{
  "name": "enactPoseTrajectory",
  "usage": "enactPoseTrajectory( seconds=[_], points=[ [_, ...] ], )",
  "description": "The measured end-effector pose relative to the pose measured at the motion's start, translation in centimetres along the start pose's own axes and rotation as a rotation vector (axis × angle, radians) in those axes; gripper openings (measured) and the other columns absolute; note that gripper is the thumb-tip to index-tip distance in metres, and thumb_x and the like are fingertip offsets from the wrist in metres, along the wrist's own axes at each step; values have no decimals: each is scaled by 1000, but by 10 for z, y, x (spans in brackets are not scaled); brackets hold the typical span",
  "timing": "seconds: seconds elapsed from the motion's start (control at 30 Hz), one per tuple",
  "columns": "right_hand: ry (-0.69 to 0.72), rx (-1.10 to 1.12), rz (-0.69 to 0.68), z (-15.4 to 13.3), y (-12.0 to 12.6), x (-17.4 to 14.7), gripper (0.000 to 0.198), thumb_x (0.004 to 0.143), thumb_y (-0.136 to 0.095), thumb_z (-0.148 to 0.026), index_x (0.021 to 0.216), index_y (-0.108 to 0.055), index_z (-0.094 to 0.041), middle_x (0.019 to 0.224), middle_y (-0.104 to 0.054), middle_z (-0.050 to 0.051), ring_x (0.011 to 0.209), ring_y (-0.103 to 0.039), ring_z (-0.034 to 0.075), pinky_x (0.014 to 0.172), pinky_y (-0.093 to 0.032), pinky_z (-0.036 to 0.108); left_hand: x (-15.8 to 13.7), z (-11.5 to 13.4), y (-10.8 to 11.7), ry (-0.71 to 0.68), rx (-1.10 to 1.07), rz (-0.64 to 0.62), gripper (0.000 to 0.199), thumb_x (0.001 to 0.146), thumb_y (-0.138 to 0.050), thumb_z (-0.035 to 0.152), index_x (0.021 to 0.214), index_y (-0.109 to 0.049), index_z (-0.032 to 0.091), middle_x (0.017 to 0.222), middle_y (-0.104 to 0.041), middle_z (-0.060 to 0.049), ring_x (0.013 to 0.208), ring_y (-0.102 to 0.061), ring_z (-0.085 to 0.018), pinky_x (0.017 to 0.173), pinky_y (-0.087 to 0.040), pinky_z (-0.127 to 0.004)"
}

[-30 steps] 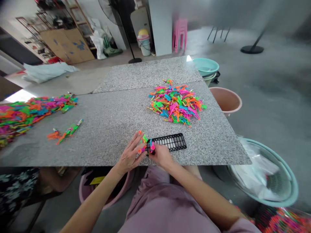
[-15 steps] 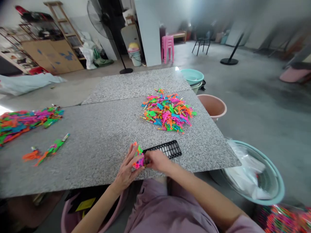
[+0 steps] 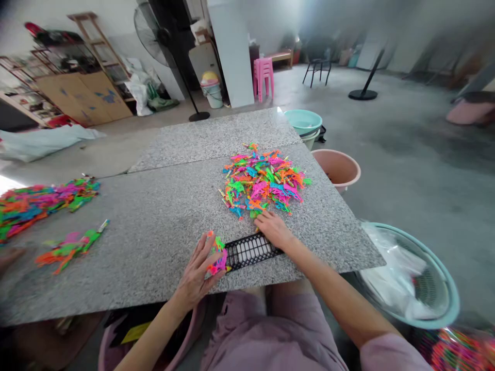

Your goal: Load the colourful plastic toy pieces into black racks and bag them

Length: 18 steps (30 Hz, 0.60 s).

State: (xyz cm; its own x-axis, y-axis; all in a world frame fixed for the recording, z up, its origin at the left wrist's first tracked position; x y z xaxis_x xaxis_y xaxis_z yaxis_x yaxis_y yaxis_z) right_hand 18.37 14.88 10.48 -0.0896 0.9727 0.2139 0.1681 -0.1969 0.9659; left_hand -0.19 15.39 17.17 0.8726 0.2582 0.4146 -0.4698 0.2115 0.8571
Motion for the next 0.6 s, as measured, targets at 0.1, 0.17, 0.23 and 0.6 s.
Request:
enactPoseTrajectory(
  seconds=[0.1, 0.17, 0.23, 0.6],
  points=[
    [-210, 105, 128, 33, 14, -13, 24, 90, -46, -6, 100, -64, -18, 107, -66, 8, 116, -53, 23, 99, -44, 36, 0, 2, -5, 25, 3, -23, 40, 93, -58, 19, 132, -48, 22, 163, -13, -12, 149, -9, -37, 114, -27, -63],
    [-452, 129, 174, 51, 17, -16, 20, 92, -51, -17, 108, -62, -16, 112, -65, 11, 109, -58, 24, 90, -47, 33, -1, 2, -7, 50, -2, -11, 43, 93, -57, 19, 135, -46, 23, 163, -10, -12, 149, -8, -36, 115, -27, -63],
    [-689, 127, 100, 61, 8, -17, 30, 89, -59, -35, 110, -62, -13, 109, -66, 15, 97, -63, 25, 79, -49, 32, -2, 1, -8, 72, -13, 10, 44, 94, -55, 18, 136, -44, 23, 163, -9, -12, 149, -8, -36, 115, -26, -63],
    [-938, 328, 17, 118, 18, -65, 15, 75, -69, -28, 83, -65, -17, 73, -69, 6, 71, -64, 21, 60, -40, 27, -2, -4, -7, 60, -107, -3, 41, 95, -54, 19, 135, -46, 24, 162, -14, -12, 149, -12, -33, 115, -32, -59]
  ],
)
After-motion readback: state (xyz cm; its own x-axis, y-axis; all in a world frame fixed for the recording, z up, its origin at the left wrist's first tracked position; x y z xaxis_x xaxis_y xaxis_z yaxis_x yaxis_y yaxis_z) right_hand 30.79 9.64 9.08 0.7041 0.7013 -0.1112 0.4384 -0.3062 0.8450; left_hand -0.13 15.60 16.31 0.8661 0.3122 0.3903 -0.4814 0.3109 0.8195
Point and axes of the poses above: each hand's wrist, its own x-axis towards the middle knuckle, its own y-axis out of the back of the hand, z = x × y, the point moved 10 cm from there along x, towards the middle knuckle
